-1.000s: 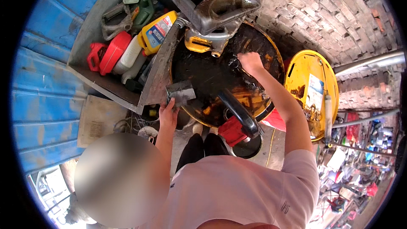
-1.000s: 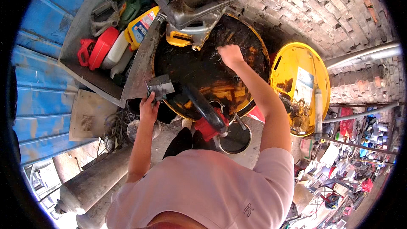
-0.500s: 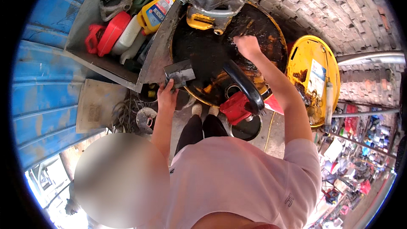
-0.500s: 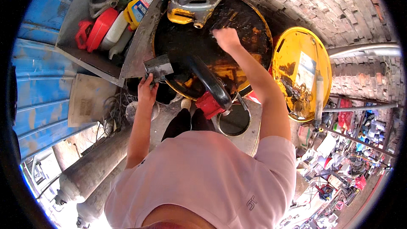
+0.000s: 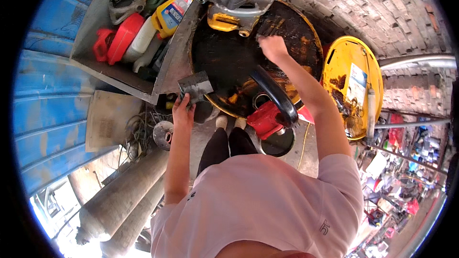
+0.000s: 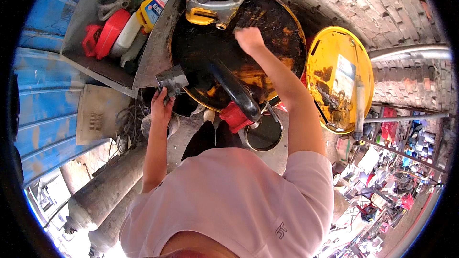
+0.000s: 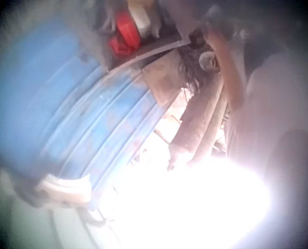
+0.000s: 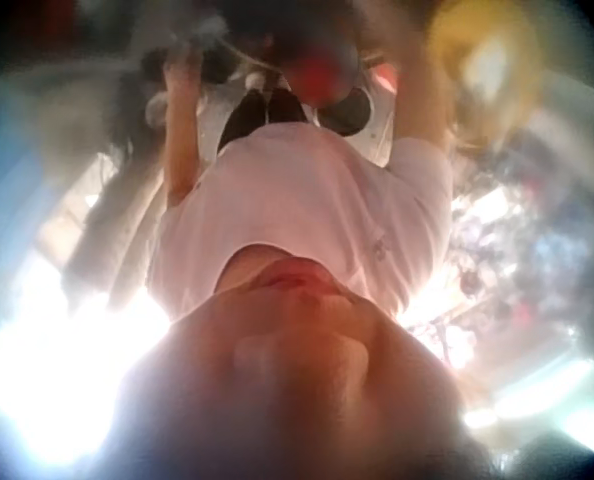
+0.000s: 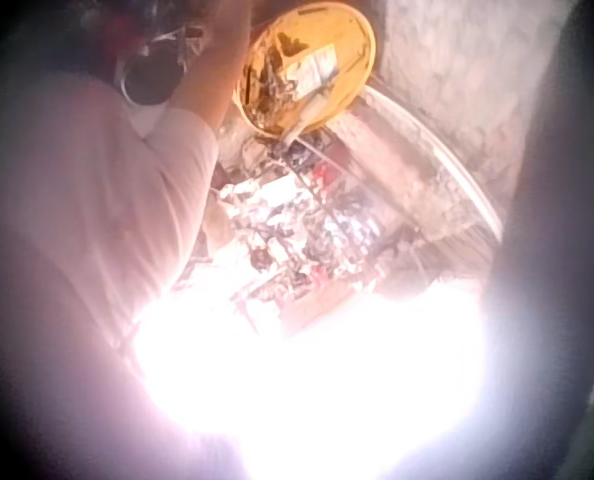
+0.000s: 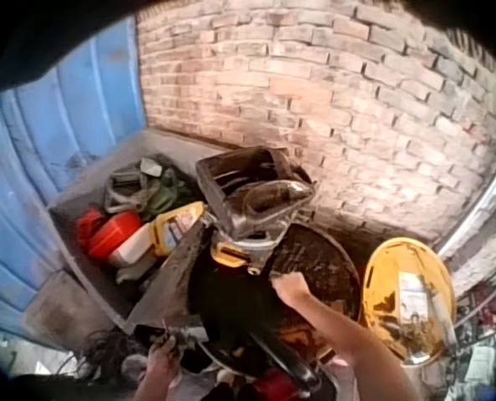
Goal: The person scrapes thick black residue from the top of a yellow and red machine using a red scraper and a metal putty knife. They walk around the cluttered workshop to retrieve a small packet, return to the machine, and continue scraping the surface. The person also lifts a metal cover from the machine and scrapes the inside of a yellow container.
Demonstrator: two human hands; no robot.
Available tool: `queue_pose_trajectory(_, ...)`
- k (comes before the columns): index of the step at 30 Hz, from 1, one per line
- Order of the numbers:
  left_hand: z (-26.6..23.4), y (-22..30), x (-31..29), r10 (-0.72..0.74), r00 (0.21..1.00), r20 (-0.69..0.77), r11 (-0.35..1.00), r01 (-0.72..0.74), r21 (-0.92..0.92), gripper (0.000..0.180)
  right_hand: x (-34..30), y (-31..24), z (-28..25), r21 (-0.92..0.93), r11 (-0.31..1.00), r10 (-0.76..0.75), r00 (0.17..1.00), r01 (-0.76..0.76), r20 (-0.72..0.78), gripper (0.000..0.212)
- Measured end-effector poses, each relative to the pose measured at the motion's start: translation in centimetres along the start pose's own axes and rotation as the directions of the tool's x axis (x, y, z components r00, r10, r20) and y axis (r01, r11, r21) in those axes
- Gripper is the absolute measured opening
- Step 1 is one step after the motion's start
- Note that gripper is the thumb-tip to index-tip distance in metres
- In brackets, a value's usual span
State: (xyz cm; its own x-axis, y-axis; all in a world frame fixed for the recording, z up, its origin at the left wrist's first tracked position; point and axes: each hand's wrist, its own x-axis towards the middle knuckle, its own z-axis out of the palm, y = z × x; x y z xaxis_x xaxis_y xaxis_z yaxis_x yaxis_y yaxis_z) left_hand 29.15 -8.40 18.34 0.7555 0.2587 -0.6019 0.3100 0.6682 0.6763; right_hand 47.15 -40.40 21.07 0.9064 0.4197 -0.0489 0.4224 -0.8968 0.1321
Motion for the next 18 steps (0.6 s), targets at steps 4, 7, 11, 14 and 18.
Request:
queue_pose_trajectory(4, 1.2, 0.4, -0.3, 0.038, 0.998, 0.041, 0.999, -0.038, 0.010, 0.020, -2.5, 0.9, -1.8, 0.097, 0.988, 0.123, 0.991, -0.119, -0.042, 0.014)
queue_pose_trajectory(7, 1.2, 0.2, -0.2, 0.046, 0.997, 0.060, 0.999, -0.045, -0.014, 0.020, -3.8, 6.3, -2.5, 0.159, 0.883, 0.454, 0.890, -0.442, -0.043, 0.019)
queue_pose_trajectory(11, -0.3, 0.5, 0.7, 0.010, 0.998, 0.068, 1.000, -0.010, -0.002, 0.021, -4.4, 7.6, -0.7, 0.082, 0.806, 0.579, 0.809, -0.587, 0.096, 0.021)
queue_pose_trajectory(14, -0.2, 0.2, 0.5, 0.008, 0.998, 0.056, 1.000, -0.008, 0.006, 0.021, -2.9, 2.2, -0.2, 0.076, 0.846, 0.518, 0.847, -0.528, 0.118, 0.019)
queue_pose_trajectory(18, -0.3, -0.4, 1.0, 0.001, 0.999, 0.037, 1.000, -0.001, -0.003, 0.021, -1.4, -4.4, -2.8, 0.214, 0.917, 0.333, 0.941, -0.336, 0.050, 0.017)
